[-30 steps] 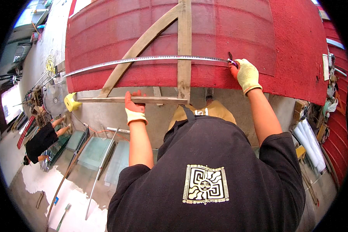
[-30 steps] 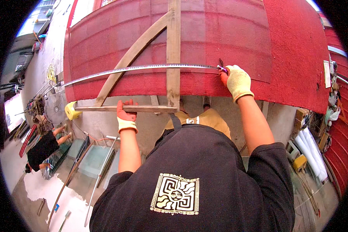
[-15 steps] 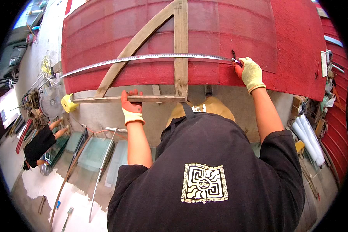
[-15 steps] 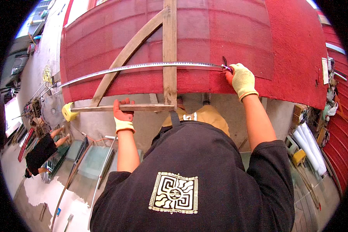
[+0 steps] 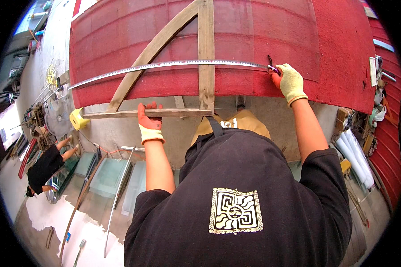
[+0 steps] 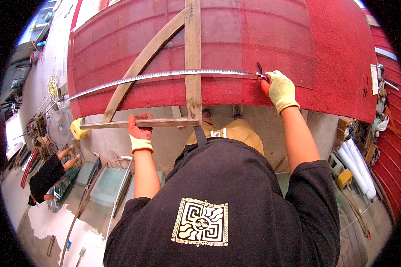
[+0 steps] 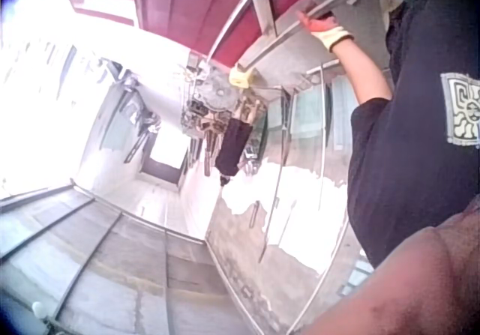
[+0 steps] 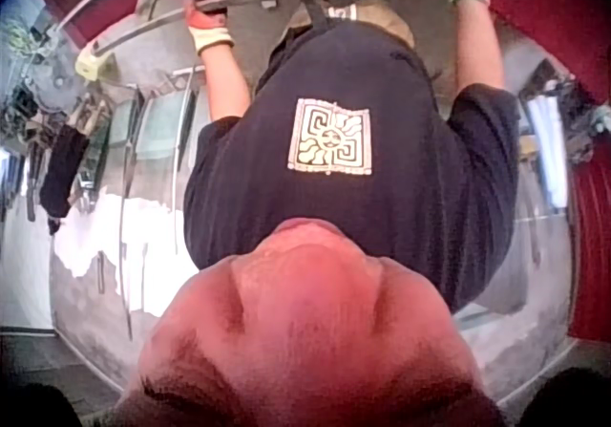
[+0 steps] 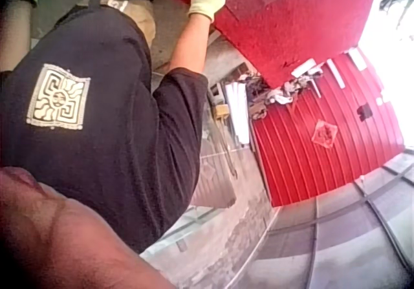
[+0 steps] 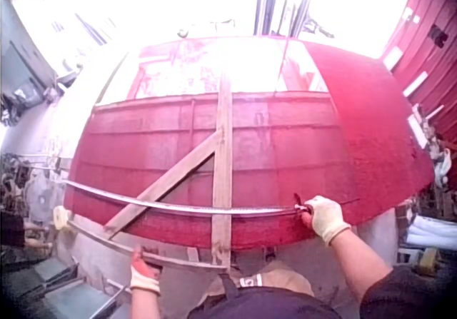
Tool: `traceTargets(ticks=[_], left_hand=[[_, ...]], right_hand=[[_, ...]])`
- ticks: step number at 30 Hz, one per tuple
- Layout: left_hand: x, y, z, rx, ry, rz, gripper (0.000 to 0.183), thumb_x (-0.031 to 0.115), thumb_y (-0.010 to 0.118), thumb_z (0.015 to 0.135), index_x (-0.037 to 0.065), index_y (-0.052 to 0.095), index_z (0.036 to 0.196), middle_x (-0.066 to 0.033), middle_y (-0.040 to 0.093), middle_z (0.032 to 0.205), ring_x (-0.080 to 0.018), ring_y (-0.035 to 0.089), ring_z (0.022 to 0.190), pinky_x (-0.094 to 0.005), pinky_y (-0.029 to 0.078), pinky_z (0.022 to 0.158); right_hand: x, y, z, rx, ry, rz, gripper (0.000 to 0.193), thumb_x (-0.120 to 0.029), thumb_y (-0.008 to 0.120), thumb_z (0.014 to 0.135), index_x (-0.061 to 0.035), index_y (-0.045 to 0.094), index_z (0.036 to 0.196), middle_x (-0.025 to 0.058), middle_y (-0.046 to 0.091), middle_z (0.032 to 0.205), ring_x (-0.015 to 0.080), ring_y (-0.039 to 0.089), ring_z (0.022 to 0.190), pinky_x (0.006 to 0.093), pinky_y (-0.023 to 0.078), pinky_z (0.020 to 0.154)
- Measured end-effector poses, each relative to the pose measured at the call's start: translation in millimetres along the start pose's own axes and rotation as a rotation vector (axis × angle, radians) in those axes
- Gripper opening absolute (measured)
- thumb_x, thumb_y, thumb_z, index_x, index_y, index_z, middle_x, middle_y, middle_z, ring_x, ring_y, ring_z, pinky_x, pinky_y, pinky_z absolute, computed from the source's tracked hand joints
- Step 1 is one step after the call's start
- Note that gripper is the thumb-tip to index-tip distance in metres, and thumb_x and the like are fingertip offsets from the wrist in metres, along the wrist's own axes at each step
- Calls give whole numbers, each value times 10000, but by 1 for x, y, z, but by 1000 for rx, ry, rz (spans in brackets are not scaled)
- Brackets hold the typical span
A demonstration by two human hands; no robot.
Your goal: The person measures a large pane of glass on a workbench using a tape measure and marks it with a pen, then moves a wooden guide and a large metal T-square over the surface.
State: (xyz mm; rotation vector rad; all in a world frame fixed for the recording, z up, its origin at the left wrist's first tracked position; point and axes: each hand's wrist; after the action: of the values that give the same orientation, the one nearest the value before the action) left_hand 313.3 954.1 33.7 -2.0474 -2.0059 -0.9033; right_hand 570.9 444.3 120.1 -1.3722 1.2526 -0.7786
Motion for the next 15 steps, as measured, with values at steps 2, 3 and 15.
traceTargets(ticks=[2, 3, 15], left_hand=[[-2, 7, -5, 25, 20, 27, 230, 306, 731, 995, 138, 609, 1092, -52, 644, 1047, -308, 665, 1076, -654, 524, 1035], [-1, 9, -8, 37, 31, 40, 211, 301, 738, 986, 126, 628, 1025, -51, 663, 1021, -299, 669, 1069, -653, 519, 1041], [3, -8, 2, -72, -94, 38, 124, 193, 715, 994, 93, 644, 995, -57, 669, 1010, -250, 670, 1050, -623, 534, 1059]], right_hand=[[-1, -3, 0, -8, -6, 3, 319, -377, 749, 932, -126, 786, 1125, 120, 733, 1087, 356, 734, 998, 460, 588, 869], [-1, -5, 0, -12, -10, 5, 318, -374, 748, 933, -126, 785, 1128, 121, 733, 1088, 357, 734, 999, 460, 588, 870], [4, -1, 0, -9, -35, 11, 314, -366, 716, 946, -121, 779, 1132, 131, 732, 1095, 369, 731, 998, 470, 589, 875]])
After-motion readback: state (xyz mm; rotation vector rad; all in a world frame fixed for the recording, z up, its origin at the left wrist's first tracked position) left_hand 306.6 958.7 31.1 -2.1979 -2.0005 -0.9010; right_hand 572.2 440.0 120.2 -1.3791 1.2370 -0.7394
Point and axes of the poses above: each hand's wrist, its own z-axis towards the middle knuckle, its own y-axis out of the palm, x = y × z
